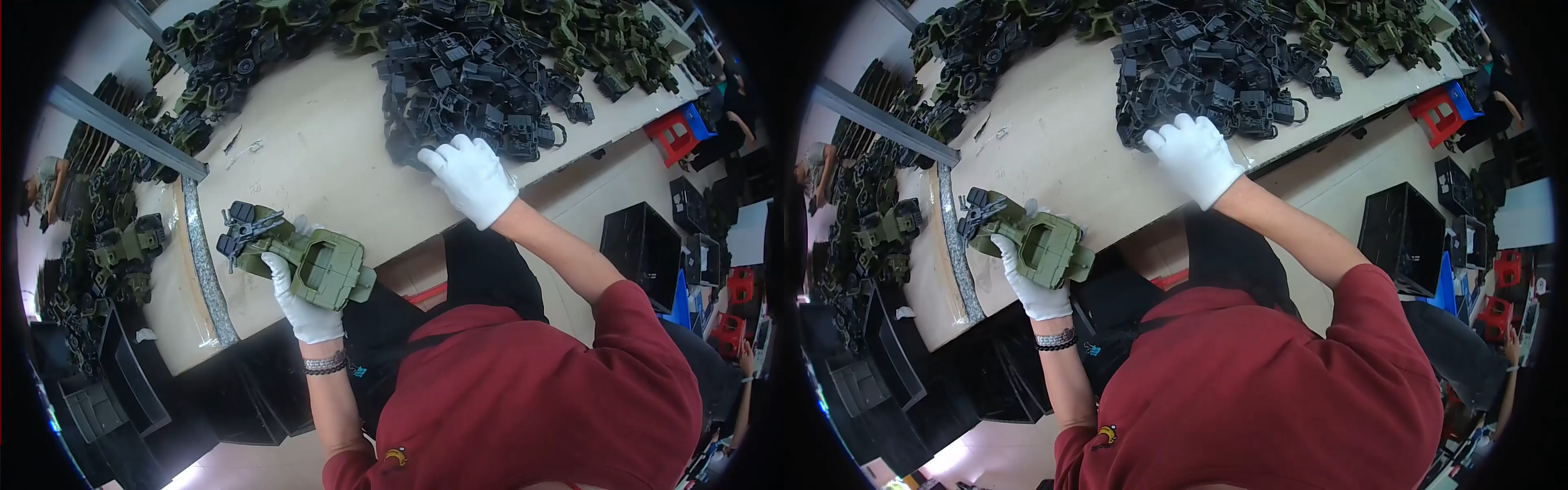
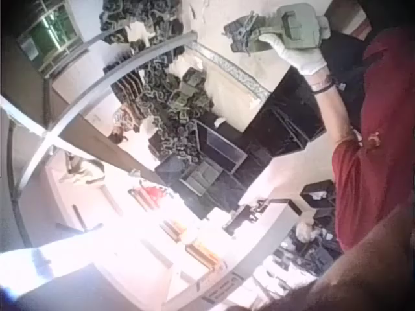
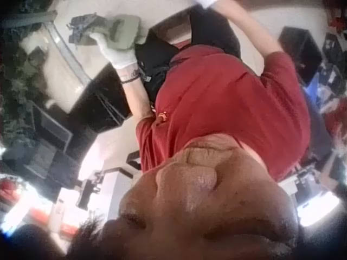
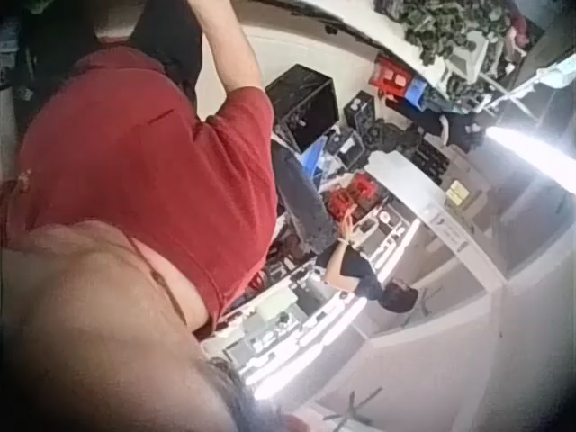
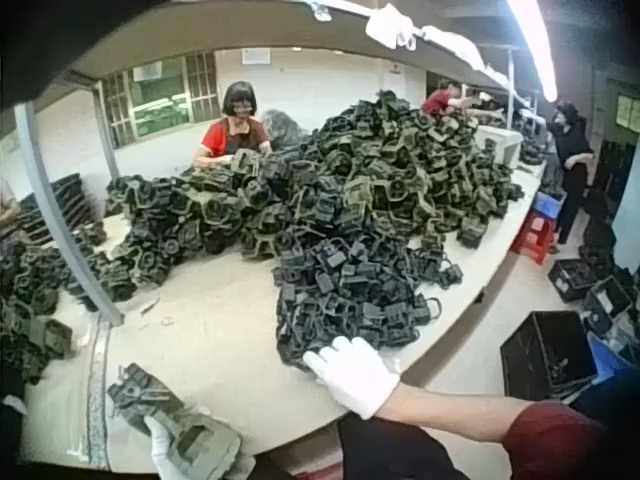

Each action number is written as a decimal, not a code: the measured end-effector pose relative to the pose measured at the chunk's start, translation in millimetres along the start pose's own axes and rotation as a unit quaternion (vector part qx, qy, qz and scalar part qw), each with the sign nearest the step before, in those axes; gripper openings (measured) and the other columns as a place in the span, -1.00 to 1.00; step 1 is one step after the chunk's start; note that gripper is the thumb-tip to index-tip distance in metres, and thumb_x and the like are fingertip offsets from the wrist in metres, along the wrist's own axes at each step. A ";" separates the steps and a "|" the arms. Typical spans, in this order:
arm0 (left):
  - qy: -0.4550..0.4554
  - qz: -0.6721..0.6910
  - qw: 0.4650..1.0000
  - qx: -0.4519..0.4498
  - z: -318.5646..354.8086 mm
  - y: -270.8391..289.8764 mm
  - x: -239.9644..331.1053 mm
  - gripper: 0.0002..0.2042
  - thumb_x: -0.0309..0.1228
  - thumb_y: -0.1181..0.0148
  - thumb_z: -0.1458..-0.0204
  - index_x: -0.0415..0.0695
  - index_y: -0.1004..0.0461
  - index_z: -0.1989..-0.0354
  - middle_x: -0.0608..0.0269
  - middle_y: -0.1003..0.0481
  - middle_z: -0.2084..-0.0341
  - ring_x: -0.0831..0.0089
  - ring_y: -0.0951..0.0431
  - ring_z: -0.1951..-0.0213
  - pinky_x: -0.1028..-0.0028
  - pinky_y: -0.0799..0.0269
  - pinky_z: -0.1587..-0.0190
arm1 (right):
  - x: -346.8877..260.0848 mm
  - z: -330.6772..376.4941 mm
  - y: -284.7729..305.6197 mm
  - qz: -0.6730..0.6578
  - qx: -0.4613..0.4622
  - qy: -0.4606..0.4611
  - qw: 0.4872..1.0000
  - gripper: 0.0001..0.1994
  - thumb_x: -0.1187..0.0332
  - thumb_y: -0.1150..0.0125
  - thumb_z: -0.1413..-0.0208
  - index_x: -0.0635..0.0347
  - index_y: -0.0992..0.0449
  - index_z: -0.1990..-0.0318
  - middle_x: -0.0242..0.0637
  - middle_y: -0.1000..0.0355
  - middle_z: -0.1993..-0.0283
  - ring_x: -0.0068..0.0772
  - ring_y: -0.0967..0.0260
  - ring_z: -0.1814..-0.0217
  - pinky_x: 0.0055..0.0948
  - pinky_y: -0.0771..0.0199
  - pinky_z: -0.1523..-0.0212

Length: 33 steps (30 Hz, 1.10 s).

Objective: The person assembles plastic toy tanks by hand from plastic parts at a production table.

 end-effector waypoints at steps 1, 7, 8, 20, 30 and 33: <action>0.004 0.006 1.000 0.009 0.1 -0.2 0.0 -0.32 0.16 -0.05 -0.20 -0.11 -0.25 -0.31 0.08 -0.43 -0.07 0.04 -0.49 -0.06 -0.01 -0.49 -0.11 | -0.1 -2.2 0.1 -0.023 0.054 0.024 0.998 -0.54 0.28 -0.39 0.04 0.00 -0.46 -0.06 -0.33 -0.50 0.01 -0.13 -0.37 -0.06 -0.17 -0.42 0.01; -0.013 -0.034 0.997 0.063 14.1 -6.0 -8.5 -0.33 0.15 -0.04 -0.21 -0.14 -0.26 -0.29 0.11 -0.43 -0.07 0.17 -0.50 -0.06 0.03 -0.49 -0.12 | 9.3 -19.9 41.6 -0.431 0.186 -0.021 0.883 -0.60 0.32 -0.30 -0.07 0.15 -0.46 -0.08 -0.28 -0.50 0.19 -0.21 -0.47 0.23 -0.28 -0.51 0.17; -0.013 -0.032 0.997 0.069 15.8 -7.8 -9.2 -0.37 0.13 -0.04 -0.23 -0.12 -0.29 -0.27 0.16 -0.43 -0.07 0.22 -0.47 -0.09 0.08 -0.45 -0.16 | -2.2 -27.0 30.6 -0.586 0.055 -0.033 0.808 -0.57 0.33 -0.26 -0.11 0.17 -0.43 -0.14 -0.26 -0.50 0.13 -0.30 -0.47 0.20 -0.35 -0.50 0.14; -0.090 -0.117 0.977 0.153 43.3 -7.1 21.3 -0.38 0.07 -0.08 -0.24 -0.16 -0.29 -0.28 0.09 -0.43 -0.08 0.22 -0.47 -0.11 0.12 -0.47 -0.15 | -86.8 -20.0 2.5 -0.194 0.067 0.086 0.975 -0.40 0.04 -0.33 -0.01 0.09 -0.42 -0.19 -0.09 -0.38 -0.09 0.01 -0.31 -0.07 -0.13 -0.45 -0.02; -0.170 -0.200 0.953 0.153 52.9 -10.7 26.1 -0.45 -0.15 -0.26 -0.20 -0.24 -0.33 -0.24 0.15 -0.50 -0.02 0.37 -0.54 0.00 0.33 -0.48 -0.10 | -98.9 10.1 37.4 -0.491 0.057 0.224 0.840 -0.32 0.06 -0.30 0.00 0.09 -0.36 -0.30 -0.09 -0.35 -0.17 0.00 -0.25 -0.23 -0.19 -0.25 -0.28; -0.173 -0.234 0.945 0.152 56.9 -22.5 21.7 -0.48 -0.16 -0.26 -0.20 -0.28 -0.37 -0.20 0.13 -0.52 -0.03 0.40 -0.52 -0.01 0.37 -0.45 -0.12 | -106.8 17.6 42.3 -0.485 0.031 0.247 0.838 -0.29 0.04 -0.30 0.01 0.08 -0.35 -0.33 -0.06 -0.31 -0.22 0.03 -0.23 -0.25 -0.17 -0.23 -0.30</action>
Point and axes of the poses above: each hand's wrist, its own z-axis away from the middle knuckle, its own y-axis out of the back of the hand, x = y × z, the point moved 6 cm from there along -z, towards the middle knuckle
